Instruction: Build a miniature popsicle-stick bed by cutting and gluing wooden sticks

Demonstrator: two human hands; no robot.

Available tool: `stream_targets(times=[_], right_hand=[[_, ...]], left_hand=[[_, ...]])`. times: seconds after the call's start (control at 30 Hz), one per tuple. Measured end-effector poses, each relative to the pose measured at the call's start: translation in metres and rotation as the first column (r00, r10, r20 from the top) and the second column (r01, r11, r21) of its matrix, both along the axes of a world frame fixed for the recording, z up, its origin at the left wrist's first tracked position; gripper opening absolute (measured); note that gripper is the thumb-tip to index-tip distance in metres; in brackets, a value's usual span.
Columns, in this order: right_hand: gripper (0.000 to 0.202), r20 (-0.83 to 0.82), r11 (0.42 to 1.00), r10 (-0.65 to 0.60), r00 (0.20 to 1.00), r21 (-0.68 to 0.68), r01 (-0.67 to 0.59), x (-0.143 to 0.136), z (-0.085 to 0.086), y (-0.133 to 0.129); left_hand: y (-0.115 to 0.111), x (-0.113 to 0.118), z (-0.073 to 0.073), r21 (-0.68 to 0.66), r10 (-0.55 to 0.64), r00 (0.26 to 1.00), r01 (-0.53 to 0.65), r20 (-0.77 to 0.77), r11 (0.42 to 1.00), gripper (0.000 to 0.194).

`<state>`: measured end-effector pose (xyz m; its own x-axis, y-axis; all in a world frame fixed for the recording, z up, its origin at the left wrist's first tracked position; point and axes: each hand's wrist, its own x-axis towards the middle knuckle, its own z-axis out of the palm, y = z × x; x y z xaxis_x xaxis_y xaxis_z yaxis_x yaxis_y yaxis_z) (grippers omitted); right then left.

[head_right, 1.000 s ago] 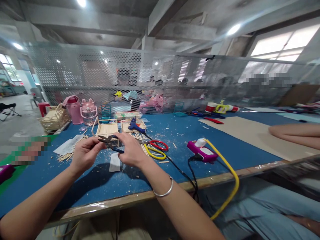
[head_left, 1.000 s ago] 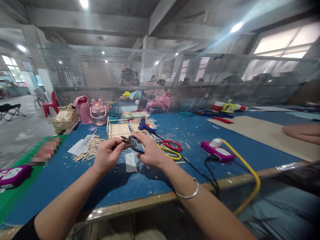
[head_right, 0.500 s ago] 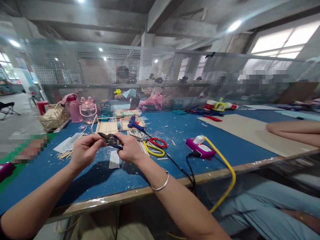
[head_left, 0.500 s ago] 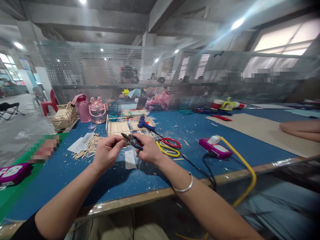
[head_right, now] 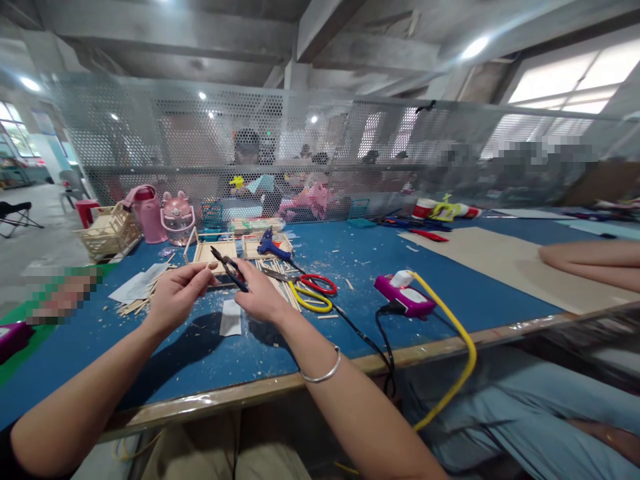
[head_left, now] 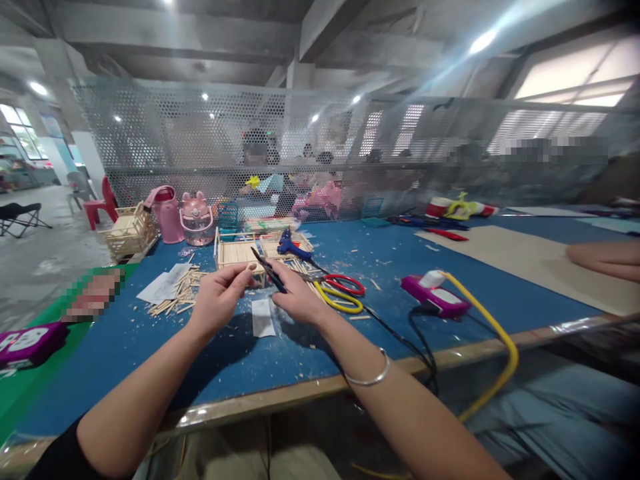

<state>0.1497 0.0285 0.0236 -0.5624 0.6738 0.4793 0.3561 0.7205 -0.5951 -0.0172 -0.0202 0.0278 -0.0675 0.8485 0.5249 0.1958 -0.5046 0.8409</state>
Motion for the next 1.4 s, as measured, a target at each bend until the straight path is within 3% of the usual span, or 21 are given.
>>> stream_targets(times=[0.23,0.6,0.93,1.4], right_hand=[[0.072,0.052,1.0,0.012,0.999,0.005,-0.012,0.0031,0.0011,0.0014],[0.076,0.212,0.977,-0.121,0.97,0.197,0.079,0.0053,0.0042,-0.0029],[0.075,0.199,0.962,-0.154,0.968,0.255,0.101,0.0051,0.0048,-0.0045],[0.065,0.094,0.967,-0.083,0.992,0.25,0.057,0.0038,0.006,-0.0047]], left_hand=[[0.003,-0.0019,-0.002,-0.039,-0.067,0.993,0.071,0.099,0.997,0.026],[0.0027,-0.0012,-0.0011,0.045,0.004,0.999,-0.006,0.037,0.999,0.022],[0.0025,-0.0033,-0.0028,0.102,0.067,0.997,-0.065,-0.022,0.993,0.02],[-0.0012,-0.0038,-0.0015,0.209,0.109,0.99,-0.089,-0.087,0.974,0.018]])
